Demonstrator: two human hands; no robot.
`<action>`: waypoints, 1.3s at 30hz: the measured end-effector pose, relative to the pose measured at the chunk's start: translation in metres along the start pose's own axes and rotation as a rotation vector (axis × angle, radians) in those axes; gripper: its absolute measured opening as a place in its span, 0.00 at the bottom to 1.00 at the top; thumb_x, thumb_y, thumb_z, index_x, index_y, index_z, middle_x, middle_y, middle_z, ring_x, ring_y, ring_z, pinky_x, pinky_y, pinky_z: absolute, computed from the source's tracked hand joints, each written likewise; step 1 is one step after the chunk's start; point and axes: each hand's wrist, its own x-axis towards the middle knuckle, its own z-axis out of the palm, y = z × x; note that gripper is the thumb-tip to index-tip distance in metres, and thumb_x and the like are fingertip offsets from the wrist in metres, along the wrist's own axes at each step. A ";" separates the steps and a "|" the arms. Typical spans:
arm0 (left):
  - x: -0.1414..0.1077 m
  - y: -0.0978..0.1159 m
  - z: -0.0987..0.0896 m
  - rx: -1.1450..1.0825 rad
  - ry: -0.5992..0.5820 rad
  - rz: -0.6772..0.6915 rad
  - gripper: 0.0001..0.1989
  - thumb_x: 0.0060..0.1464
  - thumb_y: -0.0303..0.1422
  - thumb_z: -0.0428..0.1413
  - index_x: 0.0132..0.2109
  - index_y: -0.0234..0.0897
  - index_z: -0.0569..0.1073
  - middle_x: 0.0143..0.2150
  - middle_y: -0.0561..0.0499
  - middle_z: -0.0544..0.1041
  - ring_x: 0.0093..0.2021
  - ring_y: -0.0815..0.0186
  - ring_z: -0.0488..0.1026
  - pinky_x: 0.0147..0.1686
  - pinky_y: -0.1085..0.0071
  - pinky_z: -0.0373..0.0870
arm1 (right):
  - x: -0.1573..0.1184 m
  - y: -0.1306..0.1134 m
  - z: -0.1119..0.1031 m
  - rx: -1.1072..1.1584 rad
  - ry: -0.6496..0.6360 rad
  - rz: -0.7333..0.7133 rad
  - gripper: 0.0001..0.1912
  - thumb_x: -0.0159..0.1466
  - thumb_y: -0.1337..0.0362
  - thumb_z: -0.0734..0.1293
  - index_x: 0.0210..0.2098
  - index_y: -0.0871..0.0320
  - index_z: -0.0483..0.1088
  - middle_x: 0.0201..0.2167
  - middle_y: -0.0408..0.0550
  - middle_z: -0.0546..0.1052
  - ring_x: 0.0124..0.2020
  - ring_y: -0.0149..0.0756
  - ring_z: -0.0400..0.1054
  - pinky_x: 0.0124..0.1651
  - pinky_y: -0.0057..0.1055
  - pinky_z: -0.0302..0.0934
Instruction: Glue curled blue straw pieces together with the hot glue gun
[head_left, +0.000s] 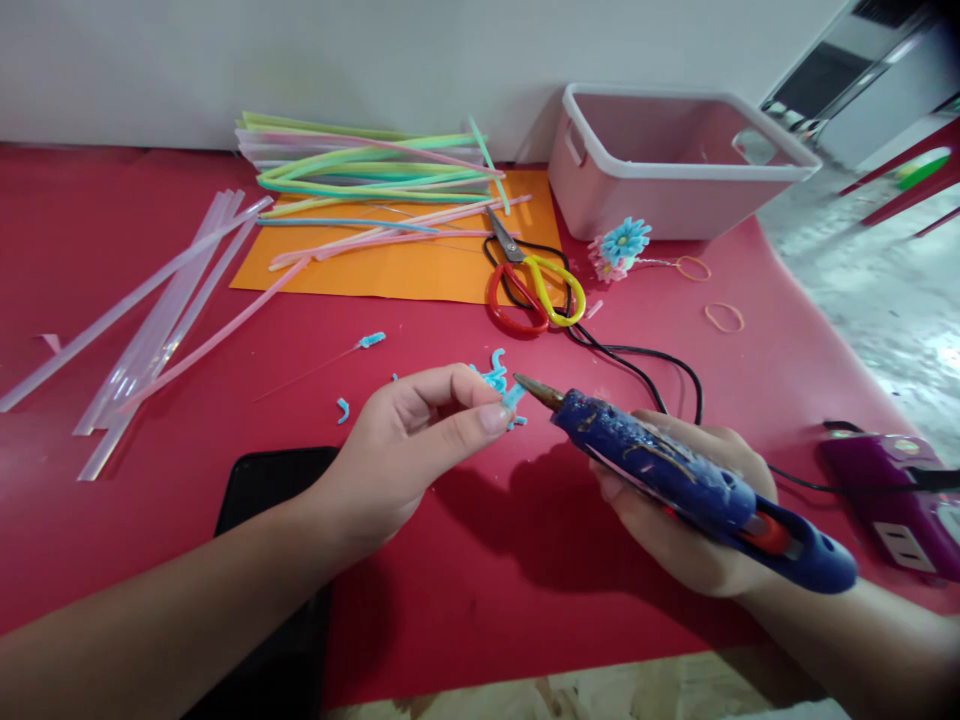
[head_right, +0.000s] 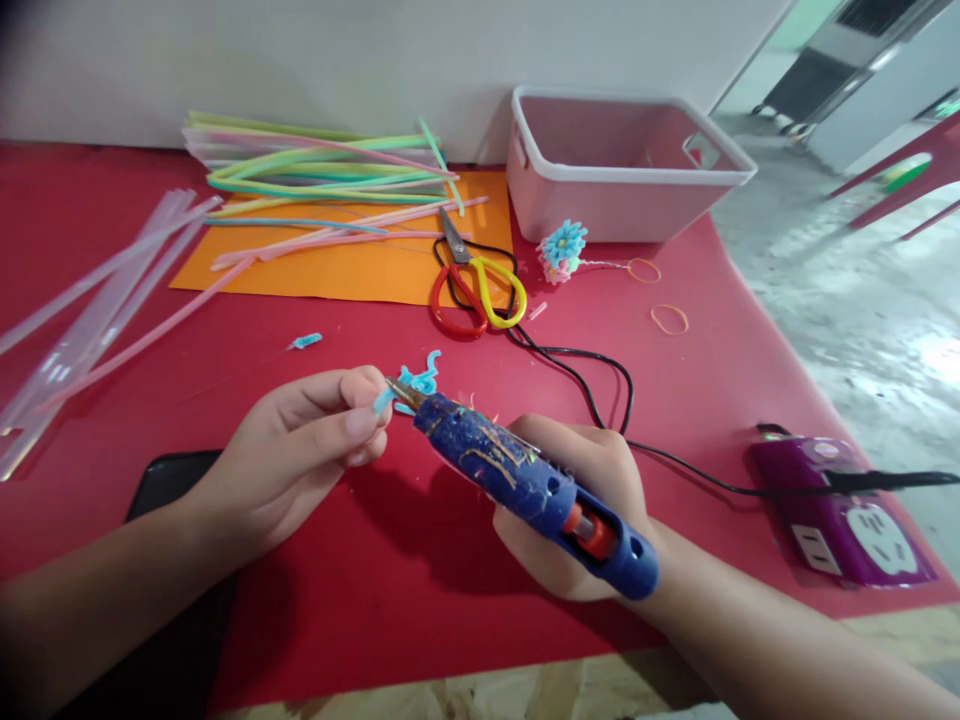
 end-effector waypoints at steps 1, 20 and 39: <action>0.000 0.000 0.000 -0.003 -0.001 0.001 0.09 0.54 0.32 0.67 0.29 0.37 0.77 0.29 0.56 0.73 0.27 0.74 0.63 0.31 0.75 0.63 | 0.000 0.000 0.000 -0.044 -0.015 -0.037 0.12 0.52 0.76 0.67 0.25 0.52 0.66 0.17 0.37 0.69 0.17 0.30 0.65 0.19 0.27 0.56; 0.001 -0.001 0.001 -0.061 -0.026 0.005 0.08 0.57 0.27 0.65 0.29 0.38 0.78 0.29 0.59 0.75 0.27 0.78 0.64 0.30 0.81 0.61 | 0.000 0.000 -0.002 -0.153 -0.060 -0.163 0.11 0.54 0.75 0.65 0.30 0.53 0.62 0.19 0.35 0.70 0.16 0.25 0.63 0.18 0.22 0.58; 0.001 -0.003 -0.002 -0.037 -0.026 0.010 0.07 0.57 0.28 0.65 0.30 0.39 0.78 0.30 0.59 0.76 0.28 0.78 0.64 0.32 0.81 0.62 | -0.001 0.002 0.006 -0.179 -0.021 -0.220 0.11 0.56 0.73 0.67 0.31 0.53 0.60 0.18 0.33 0.62 0.16 0.24 0.49 0.18 0.24 0.49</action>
